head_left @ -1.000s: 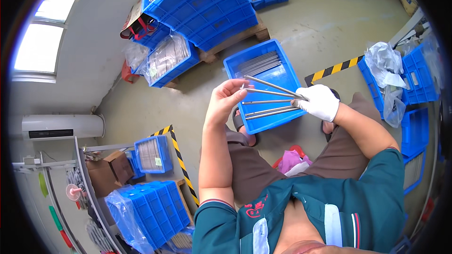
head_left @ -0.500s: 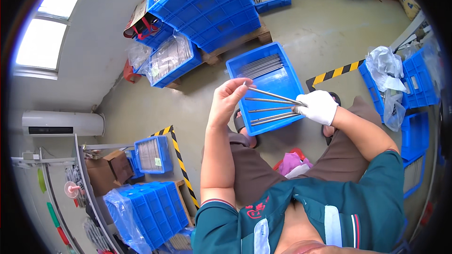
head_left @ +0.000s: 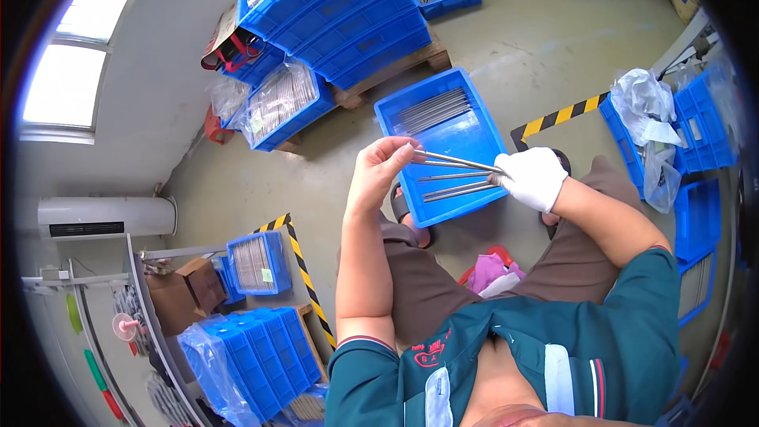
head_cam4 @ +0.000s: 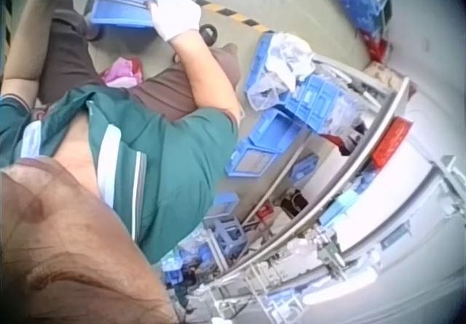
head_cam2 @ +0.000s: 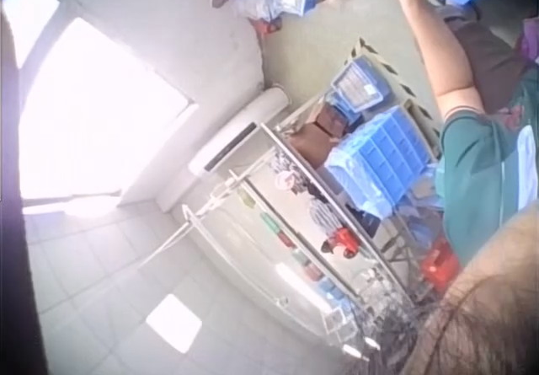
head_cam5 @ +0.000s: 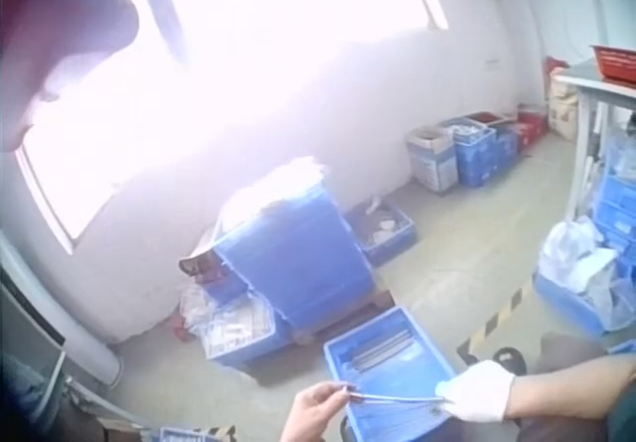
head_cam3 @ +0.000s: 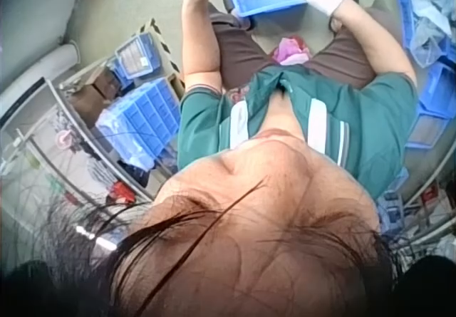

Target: Sorting and arranging metal rods into a specific tray layout within a manufacturing environment.

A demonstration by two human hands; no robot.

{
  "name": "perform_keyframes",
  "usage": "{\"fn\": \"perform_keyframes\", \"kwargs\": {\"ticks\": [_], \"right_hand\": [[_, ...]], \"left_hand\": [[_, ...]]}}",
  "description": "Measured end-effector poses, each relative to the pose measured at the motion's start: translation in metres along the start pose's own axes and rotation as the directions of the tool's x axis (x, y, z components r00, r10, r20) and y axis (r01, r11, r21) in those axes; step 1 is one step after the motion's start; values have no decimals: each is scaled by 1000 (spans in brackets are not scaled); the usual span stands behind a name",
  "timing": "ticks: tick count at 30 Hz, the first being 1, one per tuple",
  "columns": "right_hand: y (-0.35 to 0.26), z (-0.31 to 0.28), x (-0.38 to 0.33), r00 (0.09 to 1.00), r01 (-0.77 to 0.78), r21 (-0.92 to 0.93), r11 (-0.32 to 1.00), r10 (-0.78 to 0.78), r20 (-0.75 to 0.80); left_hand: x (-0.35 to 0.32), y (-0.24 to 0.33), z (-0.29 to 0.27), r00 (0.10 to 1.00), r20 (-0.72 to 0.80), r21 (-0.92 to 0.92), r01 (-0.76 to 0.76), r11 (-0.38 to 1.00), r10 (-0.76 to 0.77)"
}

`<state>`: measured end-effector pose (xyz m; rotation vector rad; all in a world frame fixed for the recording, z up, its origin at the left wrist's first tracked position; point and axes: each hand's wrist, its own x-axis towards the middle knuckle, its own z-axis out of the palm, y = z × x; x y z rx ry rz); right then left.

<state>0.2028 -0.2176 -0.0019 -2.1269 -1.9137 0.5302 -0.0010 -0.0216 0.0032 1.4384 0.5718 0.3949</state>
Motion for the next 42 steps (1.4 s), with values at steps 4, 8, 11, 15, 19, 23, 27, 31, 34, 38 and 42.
{"fn": "perform_keyframes", "kwargs": {"ticks": [4, 8, 11, 15, 19, 23, 27, 31, 34, 38, 42], "right_hand": [[0, 2, 0, 998, 22, -11, 1000, -22, -51], [2, 0, -1, 999, 32, 21, 999, -32, 2], [1, 0, 0, 996, 27, 97, 995, -35, 80], [5, 6, 2, 990, 96, 191, 977, -114, 87], [0, 3, 1, 995, 67, 153, 986, -78, 67], [1, 2, 4, 999, 21, -30, 999, -22, -46], [12, -3, -1, 999, -18, 121, 992, 14, 38], [43, -34, -10, 945, -168, 340, 926, 249, -211], [77, -58, -47, 637, -71, 161, 984, 169, -752], [96, -71, -128, 379, -258, 64, 964, 162, -911], [166, 16, -248, 218, -804, 277, 526, 694, -686]], "left_hand": [[0, 0, -2, 1000, -8, 11, -6, 1000, 6], [-3, 5, 2, 999, 29, -26, -21, 999, 22], [-4, 5, -1, 998, 60, -82, -19, 996, 24], [-4, 6, 4, 991, 119, -114, -42, 993, 56], [-3, 4, 5, 995, 81, -48, -52, 997, 56], [-2, -4, 8, 997, -22, 14, -76, 997, 77], [0, 15, -32, 928, -228, 64, -287, 956, 294], [9, 0, -28, 923, -275, -79, -300, 951, 268], [19, -7, -16, 945, -264, -49, -211, 976, 191], [15, -8, -31, 950, -229, 3, -219, 976, 214], [26, -24, -12, 984, -142, -2, -112, 994, 111]]}}
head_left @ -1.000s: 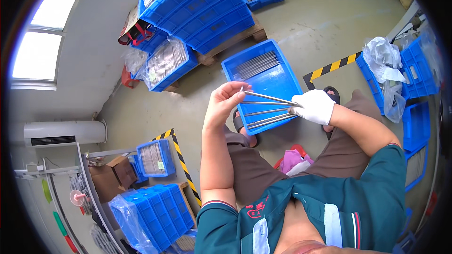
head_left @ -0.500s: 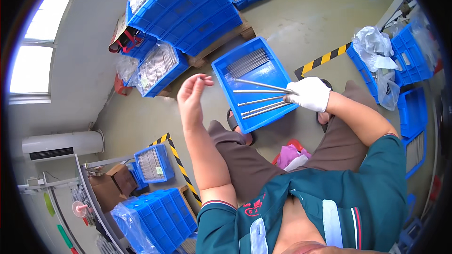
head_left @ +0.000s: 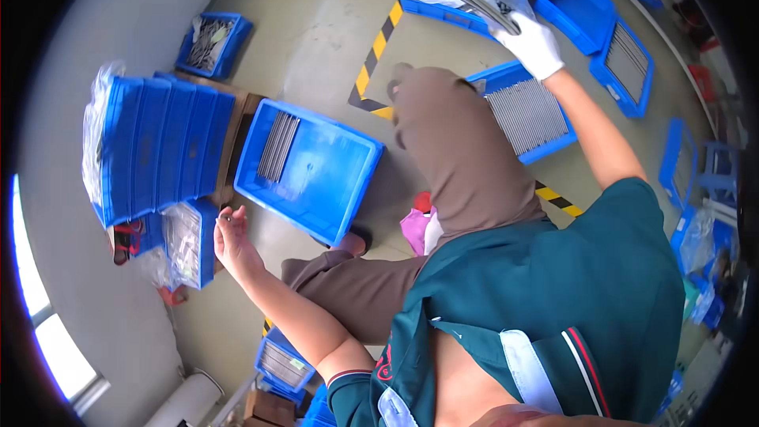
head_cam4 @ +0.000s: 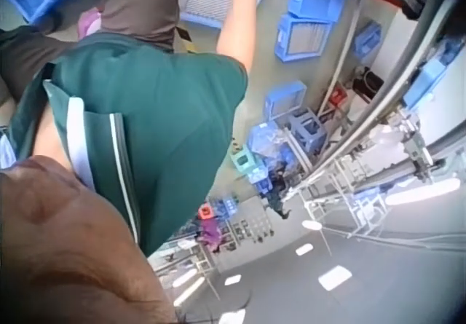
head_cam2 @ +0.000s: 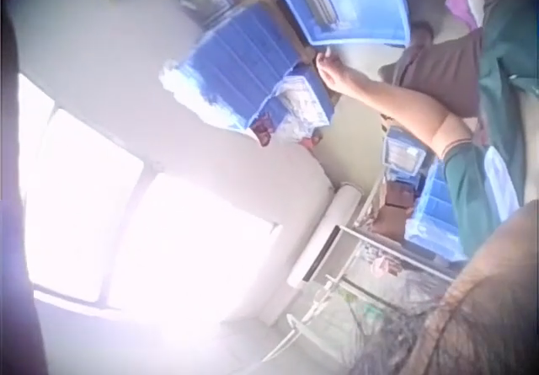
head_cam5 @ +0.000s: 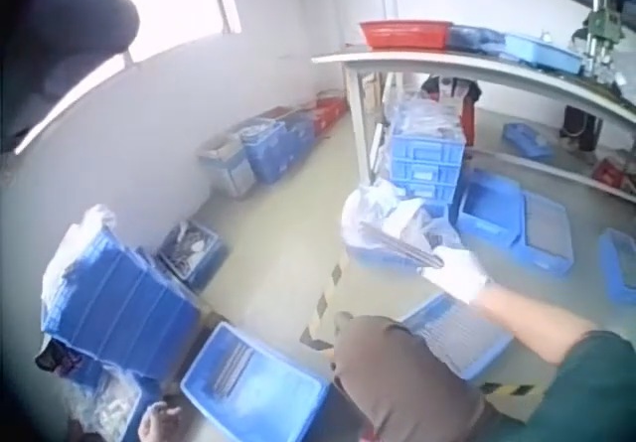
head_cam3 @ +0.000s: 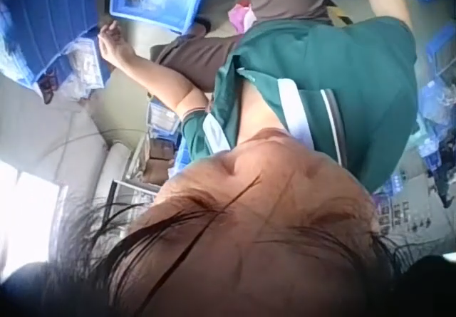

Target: Sorting and arranging metal rods into a specific tray layout within a manufacturing environment.

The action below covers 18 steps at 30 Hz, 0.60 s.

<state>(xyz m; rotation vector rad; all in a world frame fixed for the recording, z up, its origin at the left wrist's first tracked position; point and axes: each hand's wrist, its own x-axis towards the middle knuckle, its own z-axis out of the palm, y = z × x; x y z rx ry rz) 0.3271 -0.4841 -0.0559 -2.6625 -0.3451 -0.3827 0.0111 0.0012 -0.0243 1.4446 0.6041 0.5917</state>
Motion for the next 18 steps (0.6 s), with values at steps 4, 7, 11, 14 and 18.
{"fn": "perform_keyframes", "kwargs": {"ticks": [4, 7, 11, 14, 18], "right_hand": [[147, 43, -102, 784, -492, -225, 841, 540, 305], [192, 72, -173, 605, -657, -315, 685, 728, 322], [174, 100, -203, 381, -758, -367, 539, 823, 421], [162, 123, -206, 330, -759, -371, 536, 807, 491], [156, 155, -207, 299, -755, -392, 526, 808, 508]], "left_hand": [[5, -25, 9, 995, 21, -22, 102, 995, -102], [7, -39, -6, 981, 55, -13, 186, 983, -185], [4, -32, -5, 971, 1, 76, 239, 968, -240], [3, -27, 15, 967, 55, 94, 242, 966, -248], [-5, -18, 46, 964, 35, 140, 256, 956, -263]]}}
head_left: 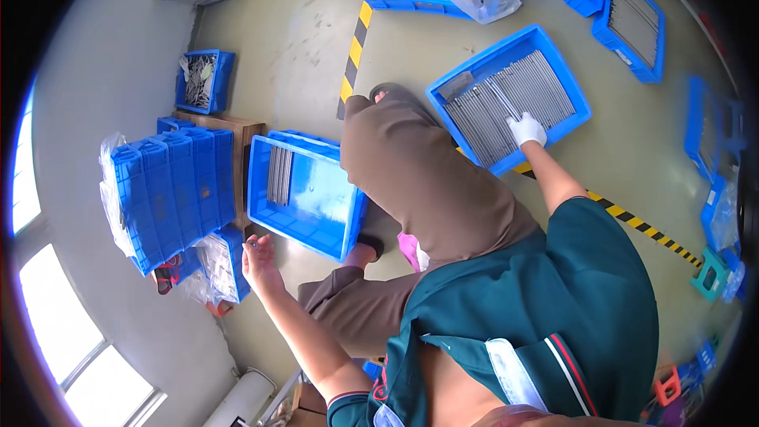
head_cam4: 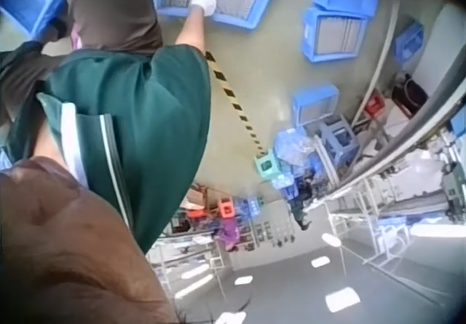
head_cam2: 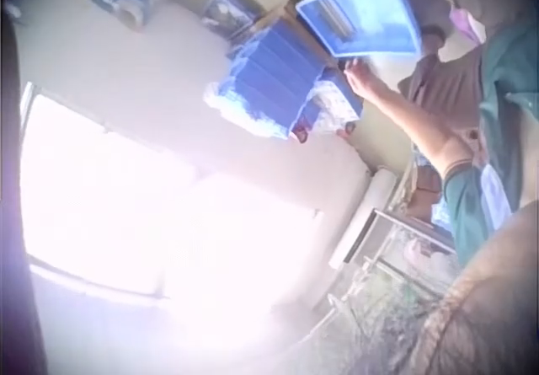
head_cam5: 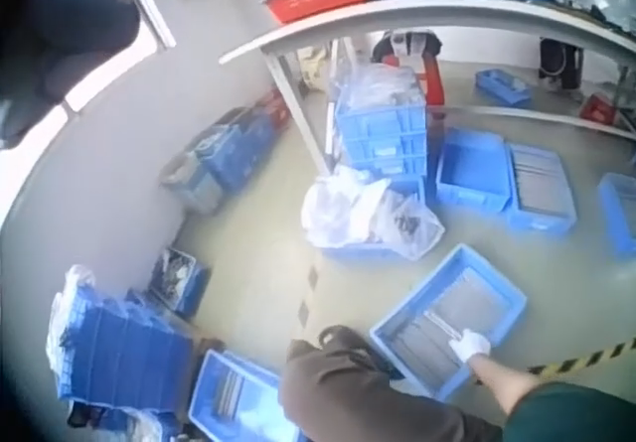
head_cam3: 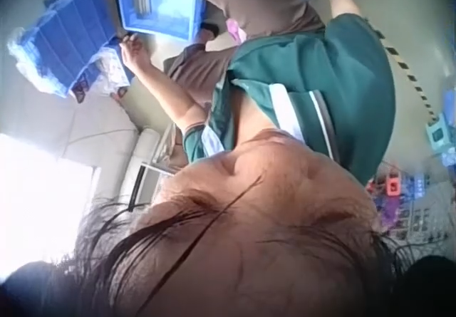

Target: Sorting and arranging metal rods into a specific tray layout within a manufacturing environment.

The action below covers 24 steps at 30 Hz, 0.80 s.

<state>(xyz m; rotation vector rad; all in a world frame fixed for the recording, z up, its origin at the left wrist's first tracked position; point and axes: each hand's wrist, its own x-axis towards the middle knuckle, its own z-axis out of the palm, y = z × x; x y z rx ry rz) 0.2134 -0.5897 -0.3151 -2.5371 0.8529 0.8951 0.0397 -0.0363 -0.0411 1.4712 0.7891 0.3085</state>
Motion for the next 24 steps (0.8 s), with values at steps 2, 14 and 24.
{"fn": "perform_keyframes", "kwargs": {"ticks": [2, 14, 24], "right_hand": [[-5, 18, 5, 997, 25, 10, 1000, -25, -78], [-19, 46, 45, 969, 219, -378, 899, -154, 195], [-27, 47, 37, 891, 409, -404, 818, -264, 369]], "left_hand": [[-8, 6, 9, 1000, -20, -3, 8, 1000, -8], [-21, 14, 24, 998, -55, 47, 17, 999, -14], [-21, -7, 24, 995, -70, 14, 71, 997, -70]]}}
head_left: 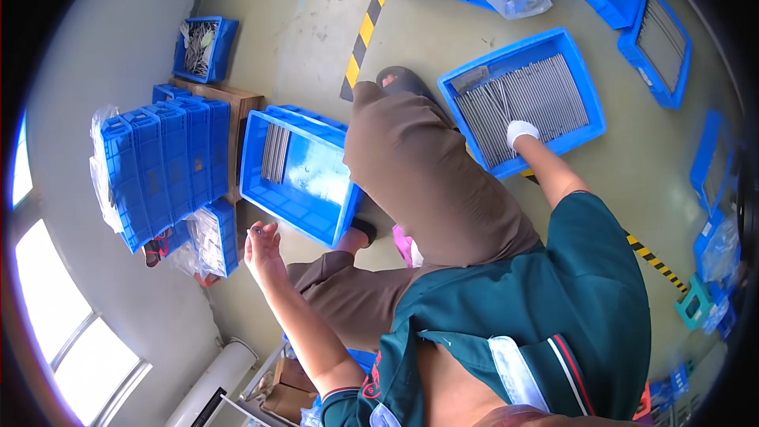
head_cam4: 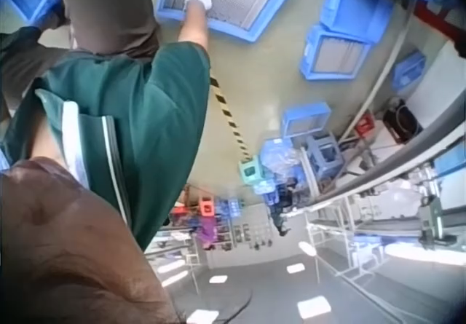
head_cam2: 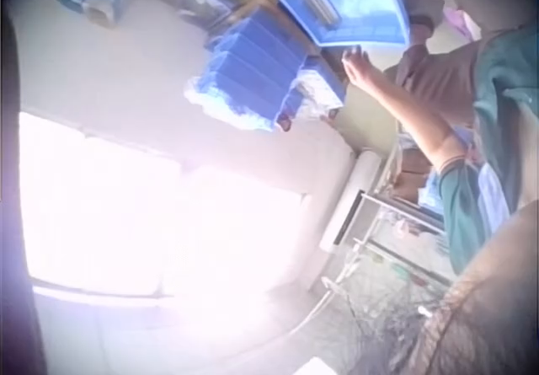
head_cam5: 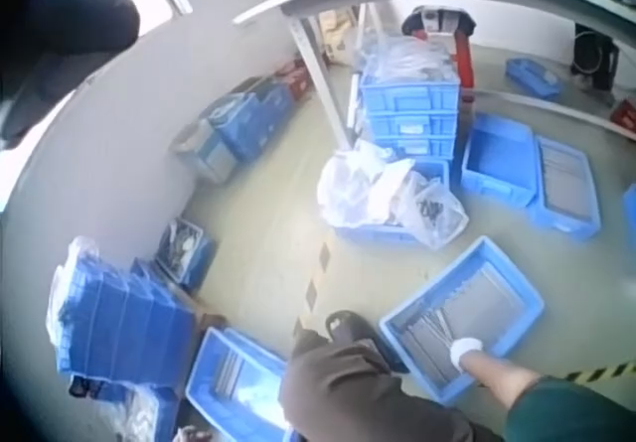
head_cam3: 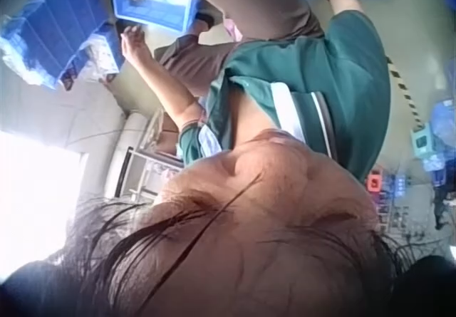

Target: Sorting and arranging metal rods into a specific tray layout within a manufacturing environment.

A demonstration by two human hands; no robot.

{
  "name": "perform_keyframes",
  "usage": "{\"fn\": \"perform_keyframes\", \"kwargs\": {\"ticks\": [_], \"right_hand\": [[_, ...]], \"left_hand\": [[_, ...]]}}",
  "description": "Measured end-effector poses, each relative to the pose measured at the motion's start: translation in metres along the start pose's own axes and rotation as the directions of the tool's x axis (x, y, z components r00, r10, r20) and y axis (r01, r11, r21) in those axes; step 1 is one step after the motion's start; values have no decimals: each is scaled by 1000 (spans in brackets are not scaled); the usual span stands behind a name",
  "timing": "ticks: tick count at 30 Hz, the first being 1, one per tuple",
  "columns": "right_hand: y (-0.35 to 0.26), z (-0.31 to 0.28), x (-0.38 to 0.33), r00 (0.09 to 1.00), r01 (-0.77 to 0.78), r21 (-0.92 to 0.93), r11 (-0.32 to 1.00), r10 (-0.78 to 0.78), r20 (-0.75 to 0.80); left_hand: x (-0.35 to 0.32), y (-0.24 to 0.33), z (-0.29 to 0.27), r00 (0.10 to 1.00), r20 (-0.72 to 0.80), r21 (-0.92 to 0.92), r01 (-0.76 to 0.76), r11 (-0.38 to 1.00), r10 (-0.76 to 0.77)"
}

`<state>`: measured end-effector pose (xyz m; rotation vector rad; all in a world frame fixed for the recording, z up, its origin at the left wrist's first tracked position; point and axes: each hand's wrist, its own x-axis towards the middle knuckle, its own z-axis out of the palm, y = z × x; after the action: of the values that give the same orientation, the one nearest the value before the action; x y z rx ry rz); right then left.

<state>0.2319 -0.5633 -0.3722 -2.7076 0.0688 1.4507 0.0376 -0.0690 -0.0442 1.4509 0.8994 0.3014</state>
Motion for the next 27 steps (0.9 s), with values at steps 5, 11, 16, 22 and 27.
{"fn": "perform_keyframes", "kwargs": {"ticks": [5, 11, 16, 22, 27], "right_hand": [[7, -7, -4, 977, -173, 41, 984, 177, -117], [11, -40, 0, 979, -139, -134, 981, 157, 133], [13, -44, 13, 938, -214, 192, 958, 256, -233], [2, -14, 6, 937, -119, 164, 979, 166, -308], [-11, -9, 5, 926, -131, 155, 979, 177, -332]], "left_hand": [[-3, 3, -10, 1000, -27, 14, 0, 1000, 0], [-5, 5, -19, 996, -80, -9, 36, 999, -37], [-2, 5, -4, 996, -64, -18, 66, 998, -67], [0, 9, -3, 998, -52, -42, 23, 999, -25], [-1, 1, -1, 997, -64, -59, 45, 997, -49]]}}
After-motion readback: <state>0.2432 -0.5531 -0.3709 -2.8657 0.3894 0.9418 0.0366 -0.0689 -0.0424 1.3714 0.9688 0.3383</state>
